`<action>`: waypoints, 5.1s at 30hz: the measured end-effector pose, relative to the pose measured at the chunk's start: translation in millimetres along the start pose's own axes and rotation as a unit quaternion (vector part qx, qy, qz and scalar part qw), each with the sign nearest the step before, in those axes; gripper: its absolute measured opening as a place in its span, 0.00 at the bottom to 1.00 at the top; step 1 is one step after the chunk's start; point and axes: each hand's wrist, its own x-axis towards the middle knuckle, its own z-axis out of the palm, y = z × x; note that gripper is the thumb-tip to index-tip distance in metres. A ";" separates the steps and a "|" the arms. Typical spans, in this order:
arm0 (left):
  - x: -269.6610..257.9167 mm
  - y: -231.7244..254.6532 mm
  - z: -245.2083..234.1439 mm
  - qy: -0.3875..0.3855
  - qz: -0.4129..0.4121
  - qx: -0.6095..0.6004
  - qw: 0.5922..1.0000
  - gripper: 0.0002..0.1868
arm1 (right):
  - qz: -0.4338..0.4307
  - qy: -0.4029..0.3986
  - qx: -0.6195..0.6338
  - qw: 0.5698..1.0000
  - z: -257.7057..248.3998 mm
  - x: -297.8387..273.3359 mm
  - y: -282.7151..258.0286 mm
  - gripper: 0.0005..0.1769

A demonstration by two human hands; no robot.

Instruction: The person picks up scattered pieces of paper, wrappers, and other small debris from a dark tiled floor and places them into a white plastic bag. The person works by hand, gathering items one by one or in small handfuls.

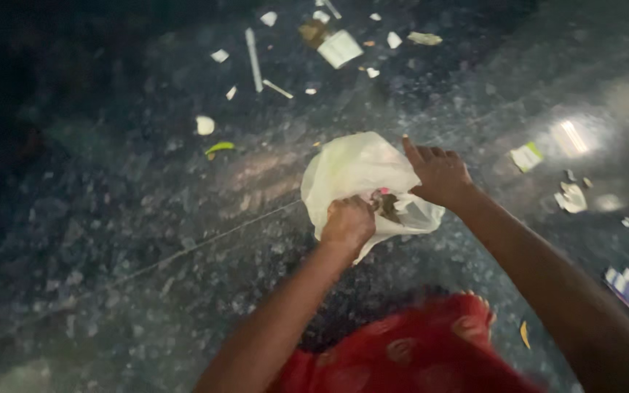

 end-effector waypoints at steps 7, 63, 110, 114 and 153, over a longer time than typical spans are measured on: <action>-65.6 -45.4 -69.2 0.051 -0.163 -0.206 0.964 0.12 | 0.129 0.030 0.229 0.964 20.2 64.1 27.8 0.28; 92.5 -124.0 -69.6 0.085 -0.324 -0.189 0.923 0.14 | -0.160 -0.081 0.044 0.983 41.9 213.8 -16.0 0.20; 244.4 -85.1 -194.3 0.379 -0.259 -0.413 0.787 0.10 | -0.110 0.322 0.447 0.827 -91.3 183.6 79.8 0.11; 289.7 -39.9 -206.8 0.298 -0.209 -0.361 0.859 0.16 | -0.067 0.319 0.344 0.881 -92.1 165.6 139.7 0.23; -10.5 -169.2 -76.0 -0.173 -0.396 -0.232 0.872 0.24 | -0.427 -0.125 0.134 0.885 30.9 129.6 -173.5 0.22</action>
